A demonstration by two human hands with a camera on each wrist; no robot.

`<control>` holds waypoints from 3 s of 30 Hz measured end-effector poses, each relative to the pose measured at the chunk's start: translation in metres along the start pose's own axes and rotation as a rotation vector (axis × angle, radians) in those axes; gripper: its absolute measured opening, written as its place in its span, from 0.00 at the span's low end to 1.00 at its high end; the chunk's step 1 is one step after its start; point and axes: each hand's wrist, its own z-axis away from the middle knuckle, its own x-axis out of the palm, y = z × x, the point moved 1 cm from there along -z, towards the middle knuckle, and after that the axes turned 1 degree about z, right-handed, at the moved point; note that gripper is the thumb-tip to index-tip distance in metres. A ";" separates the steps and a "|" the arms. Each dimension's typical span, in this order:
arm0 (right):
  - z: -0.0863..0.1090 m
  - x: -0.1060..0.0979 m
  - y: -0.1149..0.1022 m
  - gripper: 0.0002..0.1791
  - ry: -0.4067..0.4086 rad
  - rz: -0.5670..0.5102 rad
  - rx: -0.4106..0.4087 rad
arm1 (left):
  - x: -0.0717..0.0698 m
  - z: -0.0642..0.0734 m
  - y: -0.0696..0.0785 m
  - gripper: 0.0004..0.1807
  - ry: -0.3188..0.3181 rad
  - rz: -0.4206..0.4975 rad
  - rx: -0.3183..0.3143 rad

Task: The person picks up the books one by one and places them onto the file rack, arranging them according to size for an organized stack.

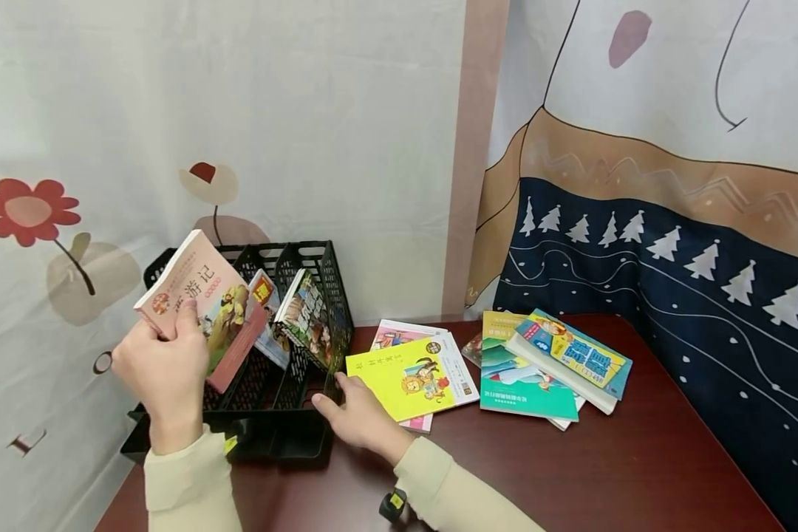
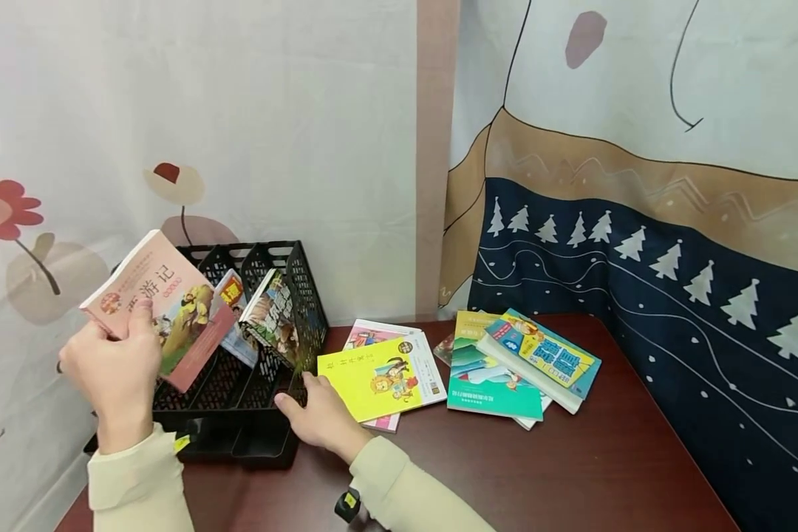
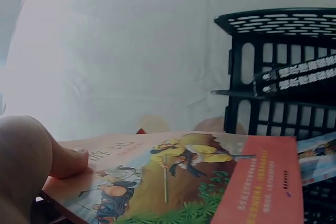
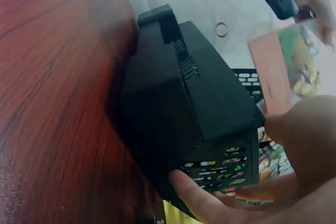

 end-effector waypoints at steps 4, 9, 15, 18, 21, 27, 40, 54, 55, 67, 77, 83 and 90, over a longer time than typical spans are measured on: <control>-0.002 0.000 -0.004 0.46 0.022 0.003 0.009 | 0.013 0.003 0.000 0.29 -0.021 0.007 0.032; -0.001 0.000 -0.004 0.46 0.003 -0.015 0.005 | 0.029 0.008 -0.005 0.27 -0.095 -0.007 0.100; -0.001 0.002 0.000 0.45 -0.020 -0.020 0.001 | 0.046 0.016 -0.014 0.26 -0.192 0.009 0.064; -0.003 0.002 0.002 0.45 -0.027 -0.012 0.004 | 0.055 0.018 -0.019 0.26 -0.246 0.024 0.039; -0.004 0.002 0.002 0.45 -0.040 -0.021 0.008 | 0.062 0.019 -0.023 0.28 -0.323 0.027 -0.030; -0.003 0.001 0.000 0.45 -0.053 -0.039 0.009 | 0.062 0.018 -0.026 0.32 -0.491 0.030 -0.120; -0.005 0.003 0.004 0.44 -0.042 -0.022 0.008 | 0.056 0.019 -0.018 0.29 -0.366 0.006 -0.026; -0.002 -0.001 0.003 0.44 -0.045 -0.028 0.009 | 0.076 0.027 -0.033 0.33 -0.576 -0.081 -0.010; -0.002 -0.001 0.003 0.44 -0.045 -0.028 0.006 | 0.077 0.028 -0.034 0.33 -0.596 -0.080 -0.015; -0.001 -0.004 0.008 0.45 -0.036 -0.029 0.010 | 0.085 0.029 -0.037 0.36 -0.955 0.105 -0.202; -0.001 -0.002 0.007 0.44 -0.022 -0.035 0.005 | 0.086 0.030 -0.042 0.39 -0.965 -0.076 -0.135; 0.000 -0.001 0.008 0.44 -0.033 -0.052 0.016 | 0.068 0.025 -0.037 0.31 -0.947 -0.294 -0.056; 0.001 -0.004 0.013 0.40 -0.086 -0.043 0.000 | 0.042 0.020 -0.018 0.32 -0.850 -0.448 0.028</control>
